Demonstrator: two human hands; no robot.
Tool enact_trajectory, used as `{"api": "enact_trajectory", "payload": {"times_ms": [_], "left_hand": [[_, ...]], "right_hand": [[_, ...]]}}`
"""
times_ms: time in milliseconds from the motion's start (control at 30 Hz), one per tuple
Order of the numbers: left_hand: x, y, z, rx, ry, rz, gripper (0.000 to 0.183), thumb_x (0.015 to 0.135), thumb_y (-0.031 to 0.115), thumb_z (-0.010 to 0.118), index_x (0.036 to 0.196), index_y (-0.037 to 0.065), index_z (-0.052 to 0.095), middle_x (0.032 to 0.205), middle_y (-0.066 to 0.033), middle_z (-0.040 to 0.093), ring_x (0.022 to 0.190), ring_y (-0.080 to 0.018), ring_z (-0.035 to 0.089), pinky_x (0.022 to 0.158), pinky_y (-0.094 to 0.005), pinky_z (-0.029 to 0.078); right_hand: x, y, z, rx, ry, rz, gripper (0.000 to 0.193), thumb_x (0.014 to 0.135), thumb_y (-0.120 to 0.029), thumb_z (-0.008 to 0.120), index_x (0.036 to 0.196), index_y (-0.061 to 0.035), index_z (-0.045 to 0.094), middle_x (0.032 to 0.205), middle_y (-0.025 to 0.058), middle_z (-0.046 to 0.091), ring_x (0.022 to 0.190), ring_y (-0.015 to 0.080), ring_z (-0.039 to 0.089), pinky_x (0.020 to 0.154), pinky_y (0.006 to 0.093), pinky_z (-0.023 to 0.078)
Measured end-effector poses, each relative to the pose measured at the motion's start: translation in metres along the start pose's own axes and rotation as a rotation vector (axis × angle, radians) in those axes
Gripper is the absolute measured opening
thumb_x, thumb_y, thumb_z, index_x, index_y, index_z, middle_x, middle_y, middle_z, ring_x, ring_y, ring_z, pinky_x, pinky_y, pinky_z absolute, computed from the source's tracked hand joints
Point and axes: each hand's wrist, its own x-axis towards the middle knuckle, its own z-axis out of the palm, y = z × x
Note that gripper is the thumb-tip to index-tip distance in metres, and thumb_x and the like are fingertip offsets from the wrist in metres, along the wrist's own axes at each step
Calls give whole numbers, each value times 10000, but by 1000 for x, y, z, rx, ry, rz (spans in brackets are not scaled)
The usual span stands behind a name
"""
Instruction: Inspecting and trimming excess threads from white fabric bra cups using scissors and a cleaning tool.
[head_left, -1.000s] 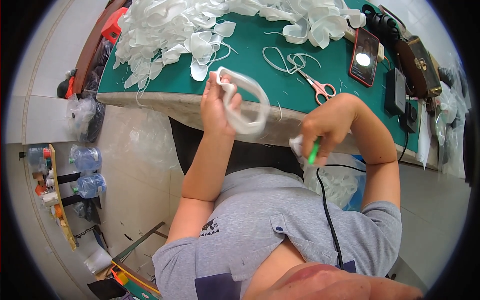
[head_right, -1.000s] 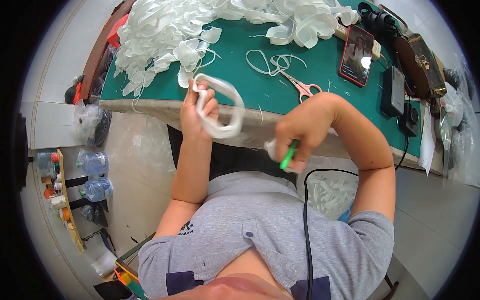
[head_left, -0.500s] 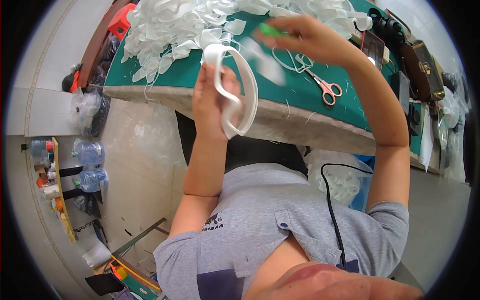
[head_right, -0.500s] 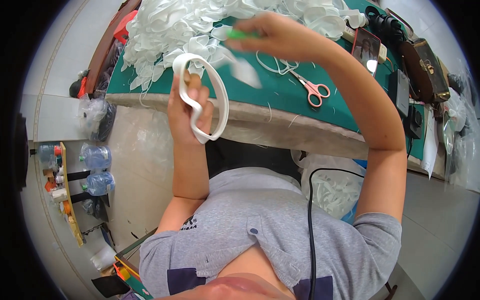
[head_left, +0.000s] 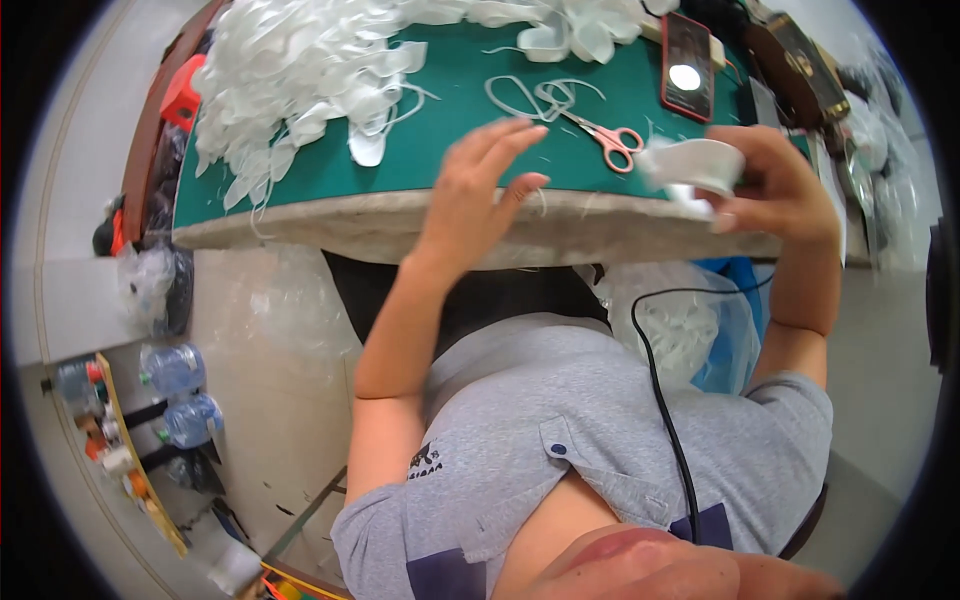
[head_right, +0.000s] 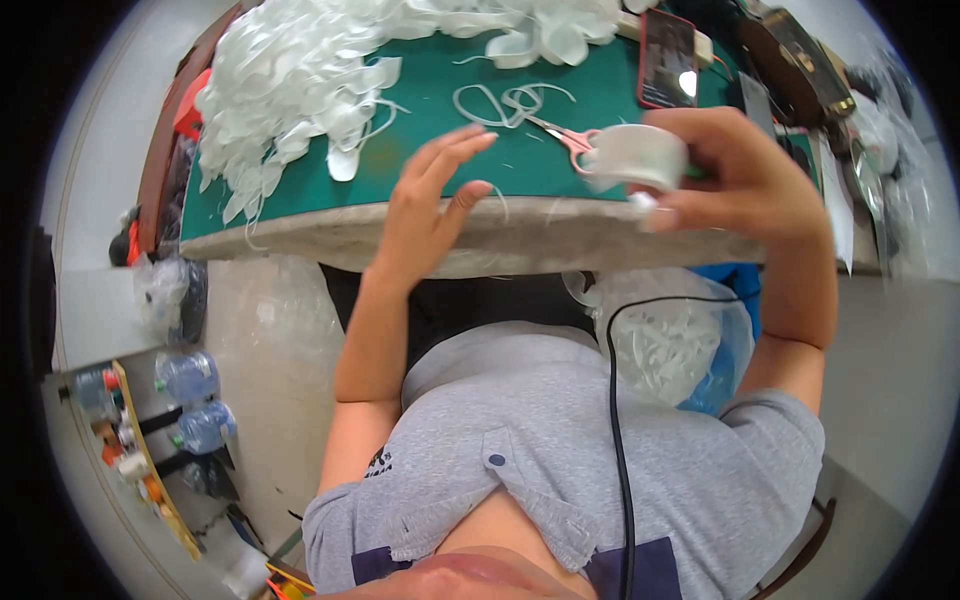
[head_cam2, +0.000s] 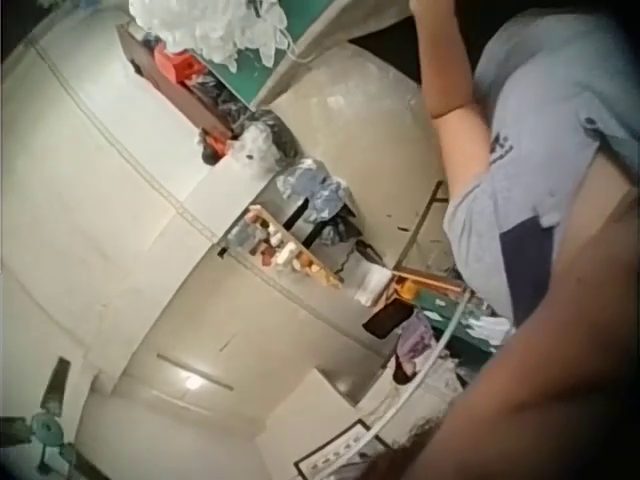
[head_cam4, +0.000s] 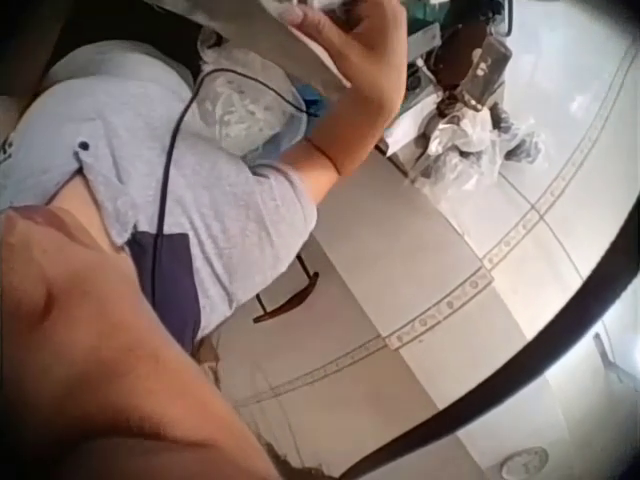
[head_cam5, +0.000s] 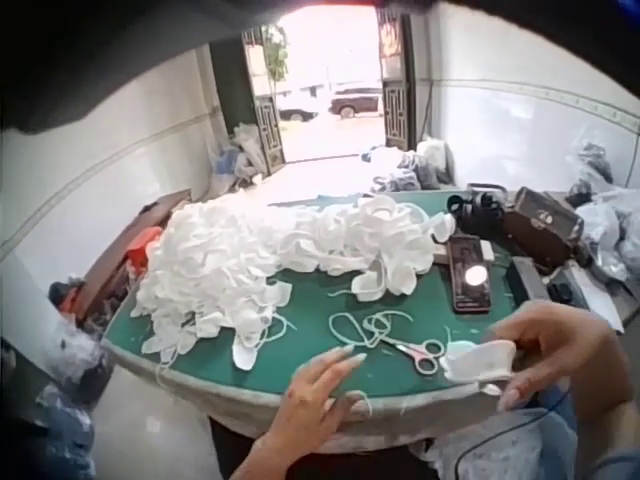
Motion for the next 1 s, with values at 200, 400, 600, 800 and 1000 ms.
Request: {"api": "enact_trajectory", "payload": {"times_ms": [200, 400, 600, 800, 1000], "left_hand": [[35, -92, -18, 927, -239, 181, 499, 961, 442, 416, 1423, 259, 366, 1469, -102, 358, 1358, -325, 304, 1095, -480, 228], [62, -147, -130, 1566, -205, 74, 425, 949, 420, 447, 1343, 265, 491, 1460, -49, 383, 1360, -326, 281, 1062, -501, 254], [72, -146, -206, 1056, -37, 49, 333, 830, 334, 669, 1133, 196, 668, 1285, -42, 576, 1257, -353, 420, 1028, -449, 316], [97, -92, -109, 662, 129, 173, 134, 779, 129, 703, 880, 62, 645, 1130, -90, 656, 1062, -266, 585, 960, -368, 389], [97, -40, 15, 304, -456, 388, 374, 947, 276, 505, 1280, 108, 536, 1332, -99, 520, 1268, -282, 441, 1062, -387, 341]], "right_hand": [[-116, 34, -45, 21, 182, 18, 735, 693, -300, 826, 1246, 20, 464, 962, 95, 584, 744, 125, 553, 665, 267, 424], [-214, 91, -37, 34, 463, 45, 720, 733, -368, 787, 1242, 20, 457, 989, 94, 579, 789, 136, 563, 715, 263, 430], [-188, 82, -2, 16, 170, 512, 399, 681, -250, 808, 917, 23, 638, 762, 56, 620, 714, 107, 582, 628, 254, 447], [-195, 171, 24, -525, -141, 965, 334, 674, -244, 803, 813, 28, 666, 687, 102, 641, 691, 103, 586, 611, 272, 451], [-145, 98, 17, -119, 237, 476, 167, 765, -126, 725, 777, 15, 637, 652, 50, 577, 691, 95, 579, 614, 266, 445]]}}
